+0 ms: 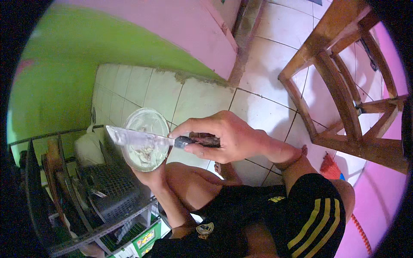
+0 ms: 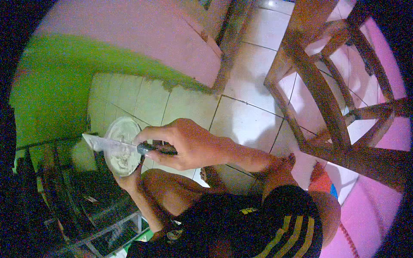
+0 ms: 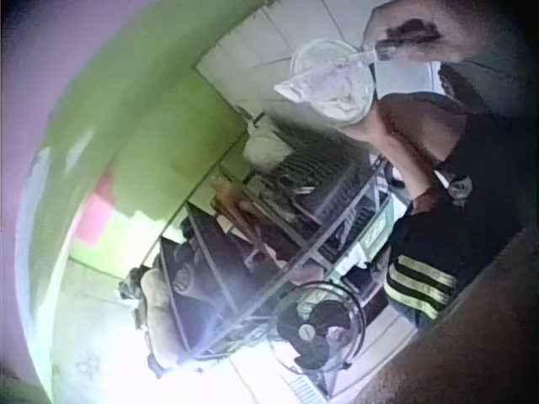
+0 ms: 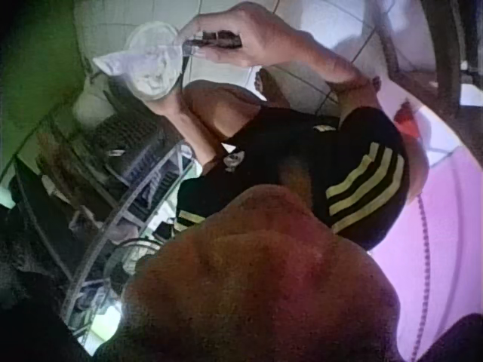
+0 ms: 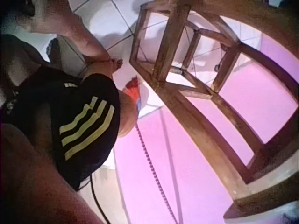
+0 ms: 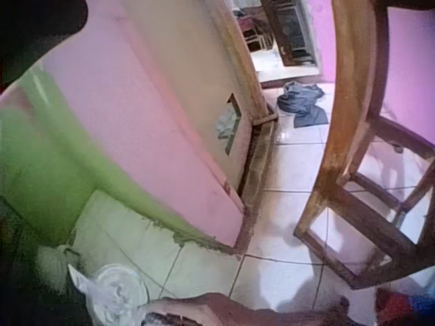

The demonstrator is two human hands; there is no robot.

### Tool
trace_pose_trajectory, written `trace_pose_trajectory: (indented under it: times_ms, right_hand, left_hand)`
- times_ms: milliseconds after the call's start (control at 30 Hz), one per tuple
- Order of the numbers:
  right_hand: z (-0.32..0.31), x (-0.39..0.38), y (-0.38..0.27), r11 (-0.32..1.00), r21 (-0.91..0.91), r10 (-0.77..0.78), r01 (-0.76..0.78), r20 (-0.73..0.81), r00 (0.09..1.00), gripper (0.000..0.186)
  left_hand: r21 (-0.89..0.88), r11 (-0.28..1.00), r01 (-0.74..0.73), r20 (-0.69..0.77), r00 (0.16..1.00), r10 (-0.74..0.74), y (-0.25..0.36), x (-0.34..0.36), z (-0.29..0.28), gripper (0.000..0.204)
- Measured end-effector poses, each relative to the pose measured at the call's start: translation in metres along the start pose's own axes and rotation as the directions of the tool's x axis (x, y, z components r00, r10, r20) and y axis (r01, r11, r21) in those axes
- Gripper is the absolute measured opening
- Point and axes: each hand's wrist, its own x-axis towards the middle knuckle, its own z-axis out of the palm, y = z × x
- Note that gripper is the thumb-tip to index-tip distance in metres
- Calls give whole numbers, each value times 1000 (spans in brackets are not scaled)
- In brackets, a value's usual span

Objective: The person applies white plaster to various parts of a wall and doorway trim using a putty knife and a bowl of plaster.

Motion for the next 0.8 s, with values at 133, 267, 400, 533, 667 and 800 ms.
trace_pose_trajectory:
  times_ms: [133, 267, 400, 533, 667, 800]
  right_hand:
    - [28, 20, 27, 891, -402, -284, 211, -132, 950, 38]
    - [17, 24, 35, 741, -630, -291, 233, 12, 957, 41]
    - [16, 29, 26, 700, -670, -258, 248, 87, 962, 32]
    - [28, 29, 27, 651, -709, -185, 273, 200, 962, 30]
    - [2, 11, 27, 621, -718, -113, 314, 315, 942, 40]
    - [-12, 10, 13, 564, -753, -29, 339, 392, 919, 43]
  left_hand:
    - [127, 981, -147, -82, 984, 158, 3, -3, 12, 62]
    - [489, 814, -313, -287, 824, 489, -9, 21, 11, 63]
    - [526, 746, -408, -219, 783, 583, 3, 8, 14, 59]
    - [435, 803, -406, -120, 858, 499, 21, 5, -7, 56]
    - [425, 777, -463, -66, 841, 537, 20, 6, -34, 55]
    - [411, 783, -467, -59, 843, 535, 14, 10, -43, 55]
